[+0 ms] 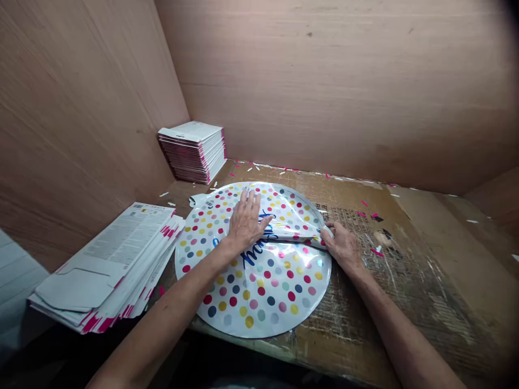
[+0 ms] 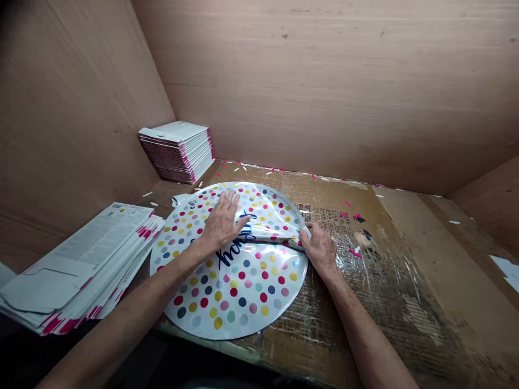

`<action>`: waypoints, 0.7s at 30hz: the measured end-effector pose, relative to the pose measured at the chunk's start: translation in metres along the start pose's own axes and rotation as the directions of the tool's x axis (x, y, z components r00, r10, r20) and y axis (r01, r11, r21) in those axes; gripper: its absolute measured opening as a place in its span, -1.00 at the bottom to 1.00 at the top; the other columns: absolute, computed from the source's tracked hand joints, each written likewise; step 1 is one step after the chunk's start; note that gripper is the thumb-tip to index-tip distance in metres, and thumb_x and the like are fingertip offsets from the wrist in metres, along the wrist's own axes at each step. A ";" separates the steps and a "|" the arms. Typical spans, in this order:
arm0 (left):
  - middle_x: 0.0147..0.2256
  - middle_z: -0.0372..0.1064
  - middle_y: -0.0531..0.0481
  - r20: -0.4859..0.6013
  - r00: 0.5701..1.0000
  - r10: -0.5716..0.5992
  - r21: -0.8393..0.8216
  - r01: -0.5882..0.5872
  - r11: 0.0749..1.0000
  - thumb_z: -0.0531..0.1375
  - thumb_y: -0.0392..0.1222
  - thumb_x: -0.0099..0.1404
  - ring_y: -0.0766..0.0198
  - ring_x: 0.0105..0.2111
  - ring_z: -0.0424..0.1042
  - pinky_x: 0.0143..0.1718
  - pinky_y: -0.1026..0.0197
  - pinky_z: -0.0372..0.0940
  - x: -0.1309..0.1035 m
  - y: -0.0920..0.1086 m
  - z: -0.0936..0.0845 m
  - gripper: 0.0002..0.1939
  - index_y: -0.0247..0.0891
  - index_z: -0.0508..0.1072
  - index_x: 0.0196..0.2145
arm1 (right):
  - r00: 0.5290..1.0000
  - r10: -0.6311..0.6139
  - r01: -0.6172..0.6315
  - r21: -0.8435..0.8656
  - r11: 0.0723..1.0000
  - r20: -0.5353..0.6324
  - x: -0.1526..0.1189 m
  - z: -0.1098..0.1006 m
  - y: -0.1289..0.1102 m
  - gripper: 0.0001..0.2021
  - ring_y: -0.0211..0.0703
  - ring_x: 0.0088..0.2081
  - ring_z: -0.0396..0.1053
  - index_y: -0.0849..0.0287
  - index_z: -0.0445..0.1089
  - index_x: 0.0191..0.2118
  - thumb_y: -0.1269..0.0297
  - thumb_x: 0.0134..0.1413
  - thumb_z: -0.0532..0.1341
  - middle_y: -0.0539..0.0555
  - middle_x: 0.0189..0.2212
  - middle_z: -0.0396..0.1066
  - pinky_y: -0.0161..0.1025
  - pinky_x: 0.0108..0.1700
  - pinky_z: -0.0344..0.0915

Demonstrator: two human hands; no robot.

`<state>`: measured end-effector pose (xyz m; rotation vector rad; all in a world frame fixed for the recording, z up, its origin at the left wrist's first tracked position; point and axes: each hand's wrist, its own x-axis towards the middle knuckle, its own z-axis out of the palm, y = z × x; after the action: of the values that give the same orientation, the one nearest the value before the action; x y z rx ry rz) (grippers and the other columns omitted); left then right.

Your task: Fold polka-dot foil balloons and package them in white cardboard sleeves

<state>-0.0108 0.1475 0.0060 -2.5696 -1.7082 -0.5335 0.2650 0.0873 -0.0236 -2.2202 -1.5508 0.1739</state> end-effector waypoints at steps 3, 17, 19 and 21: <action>0.39 -0.08 -0.24 0.191 0.978 0.086 0.025 -0.093 0.995 -0.12 0.21 0.44 -0.13 0.40 -0.19 0.35 -0.17 -0.11 0.010 -0.003 0.023 -0.28 -0.34 0.09 0.35 | 1.000 -0.010 0.008 0.203 0.979 0.010 0.005 -0.004 0.008 -0.47 0.04 -0.31 0.48 0.27 0.41 0.04 -0.07 0.20 0.05 0.20 -0.35 0.55 -0.16 -0.28 0.31; 0.31 0.11 -0.24 0.300 0.946 0.122 -0.026 -0.120 0.992 -0.07 0.31 0.36 -0.24 0.38 -0.19 0.32 -0.31 -0.19 0.044 -0.005 0.020 -0.28 -0.29 0.35 0.19 | 0.653 -0.702 0.755 -0.309 0.578 0.284 -0.017 -0.006 -0.029 -0.61 0.15 0.06 0.36 0.33 0.32 0.08 0.42 0.12 0.12 0.36 0.05 0.39 -0.03 0.01 0.32; 0.33 0.07 -0.23 0.261 0.960 0.105 -0.032 -0.099 0.995 -0.12 0.22 0.42 -0.18 0.38 -0.17 0.33 -0.27 -0.19 0.057 -0.006 0.024 -0.35 -0.28 0.31 0.21 | 0.665 -0.670 0.746 -0.337 0.575 0.330 -0.010 -0.007 -0.033 -0.68 0.11 0.00 0.39 0.31 0.33 0.04 0.45 0.16 0.10 0.33 0.01 0.42 -0.11 -0.09 0.36; 0.38 -0.05 -0.20 0.260 0.960 0.102 -0.064 -0.088 0.994 -0.12 0.18 0.44 -0.13 0.40 -0.20 0.34 -0.24 -0.21 0.062 -0.009 0.031 -0.35 -0.25 0.17 0.31 | 0.668 -0.657 0.744 -0.337 0.576 0.349 -0.004 -0.009 -0.036 -0.71 0.06 -0.04 0.43 0.26 0.34 0.00 0.50 0.19 0.07 0.29 -0.03 0.45 -0.17 -0.16 0.36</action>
<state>0.0107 0.2130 -0.0067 -2.8527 -1.6463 -0.2452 0.2356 0.0914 -0.0014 -1.6863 -2.6983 -0.2703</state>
